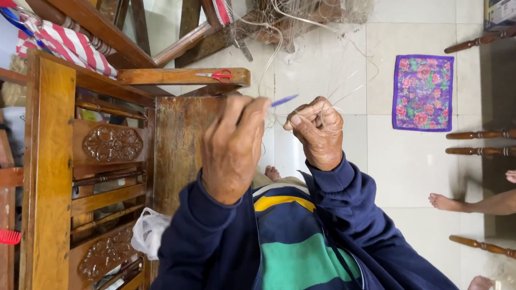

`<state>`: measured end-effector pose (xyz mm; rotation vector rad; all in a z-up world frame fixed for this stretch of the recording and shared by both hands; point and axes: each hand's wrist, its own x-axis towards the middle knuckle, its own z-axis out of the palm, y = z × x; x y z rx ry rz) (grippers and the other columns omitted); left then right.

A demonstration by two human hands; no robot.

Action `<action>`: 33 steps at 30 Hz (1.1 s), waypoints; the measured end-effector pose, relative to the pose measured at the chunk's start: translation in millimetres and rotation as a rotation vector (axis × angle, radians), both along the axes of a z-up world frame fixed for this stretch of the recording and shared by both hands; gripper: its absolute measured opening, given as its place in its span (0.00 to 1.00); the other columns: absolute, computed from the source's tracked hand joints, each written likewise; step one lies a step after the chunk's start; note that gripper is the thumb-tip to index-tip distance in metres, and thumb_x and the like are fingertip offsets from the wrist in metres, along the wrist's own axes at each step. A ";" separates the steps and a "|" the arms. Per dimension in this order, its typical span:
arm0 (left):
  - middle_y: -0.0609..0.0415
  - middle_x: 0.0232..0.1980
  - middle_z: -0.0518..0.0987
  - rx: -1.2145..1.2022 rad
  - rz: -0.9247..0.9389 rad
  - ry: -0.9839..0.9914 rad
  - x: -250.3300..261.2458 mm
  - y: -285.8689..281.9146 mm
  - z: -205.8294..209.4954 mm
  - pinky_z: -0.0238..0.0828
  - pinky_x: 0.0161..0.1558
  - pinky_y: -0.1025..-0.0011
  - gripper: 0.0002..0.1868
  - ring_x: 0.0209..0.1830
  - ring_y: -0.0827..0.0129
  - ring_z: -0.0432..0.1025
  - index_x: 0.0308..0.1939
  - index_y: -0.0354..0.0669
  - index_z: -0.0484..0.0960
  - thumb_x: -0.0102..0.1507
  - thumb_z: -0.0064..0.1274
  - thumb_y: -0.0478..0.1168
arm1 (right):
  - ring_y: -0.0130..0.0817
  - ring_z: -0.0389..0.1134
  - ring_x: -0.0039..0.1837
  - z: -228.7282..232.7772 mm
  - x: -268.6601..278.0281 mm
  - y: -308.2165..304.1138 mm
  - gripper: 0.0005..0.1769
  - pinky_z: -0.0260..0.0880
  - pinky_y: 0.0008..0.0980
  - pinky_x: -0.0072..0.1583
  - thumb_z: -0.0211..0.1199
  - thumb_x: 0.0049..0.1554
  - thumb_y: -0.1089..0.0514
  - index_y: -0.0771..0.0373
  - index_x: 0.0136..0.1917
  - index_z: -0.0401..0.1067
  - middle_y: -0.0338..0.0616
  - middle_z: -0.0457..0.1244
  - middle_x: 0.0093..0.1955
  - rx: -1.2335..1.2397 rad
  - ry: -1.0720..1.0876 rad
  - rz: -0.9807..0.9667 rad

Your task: Repairing a fine-mesh fishing net using a plastic shuttle to tie knots

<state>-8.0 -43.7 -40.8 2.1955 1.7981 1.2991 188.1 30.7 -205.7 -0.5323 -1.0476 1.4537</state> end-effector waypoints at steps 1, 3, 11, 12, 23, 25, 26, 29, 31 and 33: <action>0.52 0.51 0.78 0.008 0.003 0.002 4.4 -2.6 -4.5 0.84 0.39 0.62 0.12 0.43 0.56 0.84 0.63 0.40 0.90 0.77 0.63 0.26 | 0.19 0.53 0.28 -4.3 -0.8 2.7 0.07 0.53 0.20 0.28 0.69 0.70 0.76 0.75 0.53 0.71 0.71 0.72 0.39 0.008 0.002 0.003; 0.50 0.53 0.81 -0.069 -0.033 -0.366 15.1 -11.8 -14.2 0.90 0.43 0.62 0.12 0.48 0.52 0.88 0.67 0.36 0.89 0.83 0.55 0.31 | 0.20 0.56 0.26 -13.9 -0.1 2.6 0.07 0.54 0.21 0.27 0.70 0.69 0.76 0.76 0.53 0.71 0.72 0.73 0.40 0.039 -0.036 -0.023; 0.37 0.54 0.82 -0.105 -0.068 -0.711 42.7 -6.4 -77.0 0.89 0.46 0.55 0.14 0.49 0.43 0.86 0.70 0.29 0.83 0.83 0.49 0.31 | 0.17 0.57 0.27 1.3 -3.2 -0.8 0.08 0.54 0.18 0.27 0.74 0.68 0.74 0.74 0.50 0.74 0.65 0.73 0.38 0.040 -0.150 -0.087; 0.38 0.52 0.81 -0.103 -0.035 -0.691 45.6 -4.6 -82.8 0.88 0.47 0.51 0.13 0.50 0.40 0.86 0.69 0.31 0.83 0.83 0.50 0.32 | 0.17 0.57 0.28 6.3 -2.5 -1.2 0.09 0.54 0.18 0.28 0.75 0.68 0.73 0.73 0.48 0.76 0.63 0.74 0.38 0.059 -0.212 -0.109; 0.38 0.50 0.82 -0.135 0.010 -0.794 53.8 7.6 -112.1 0.90 0.47 0.53 0.14 0.49 0.45 0.88 0.68 0.31 0.82 0.81 0.48 0.29 | 0.19 0.60 0.30 -0.2 -4.5 -4.3 0.09 0.58 0.19 0.31 0.77 0.67 0.71 0.73 0.49 0.76 0.61 0.75 0.40 0.056 -0.245 -0.137; 0.39 0.50 0.82 -0.152 0.008 -0.835 56.0 9.3 -118.6 0.91 0.45 0.56 0.14 0.48 0.49 0.88 0.69 0.32 0.82 0.81 0.47 0.30 | 0.20 0.60 0.31 1.7 -6.8 -4.9 0.09 0.59 0.19 0.32 0.77 0.67 0.71 0.73 0.50 0.76 0.60 0.74 0.40 0.055 -0.241 -0.147; 0.40 0.50 0.83 -0.151 0.013 -0.845 56.4 9.9 -120.8 0.91 0.45 0.55 0.14 0.48 0.50 0.88 0.69 0.32 0.82 0.81 0.47 0.31 | 0.21 0.61 0.32 2.6 -8.3 -4.6 0.09 0.60 0.19 0.33 0.77 0.67 0.72 0.73 0.50 0.76 0.60 0.75 0.40 0.062 -0.243 -0.153; 0.41 0.50 0.83 -0.149 0.022 -0.859 59.2 13.4 -125.2 0.92 0.44 0.55 0.14 0.48 0.50 0.89 0.69 0.32 0.81 0.81 0.47 0.31 | 0.26 0.65 0.36 -0.4 -5.7 -3.6 0.09 0.63 0.22 0.36 0.78 0.67 0.72 0.73 0.49 0.77 0.62 0.75 0.41 0.081 -0.273 -0.180; 0.41 0.49 0.82 -0.141 0.025 -0.863 59.6 17.1 -128.5 0.92 0.44 0.55 0.14 0.47 0.50 0.89 0.69 0.33 0.81 0.81 0.46 0.31 | 0.30 0.69 0.39 -1.1 -4.6 -1.4 0.09 0.66 0.24 0.39 0.78 0.67 0.72 0.74 0.49 0.77 0.64 0.76 0.42 0.099 -0.302 -0.201; 0.40 0.49 0.83 -0.144 0.024 -0.849 60.4 19.3 -132.2 0.91 0.43 0.53 0.13 0.47 0.45 0.89 0.68 0.33 0.81 0.81 0.48 0.32 | 0.29 0.70 0.41 1.7 -4.4 -0.4 0.09 0.69 0.25 0.42 0.78 0.68 0.71 0.74 0.51 0.77 0.63 0.76 0.43 0.095 -0.306 -0.198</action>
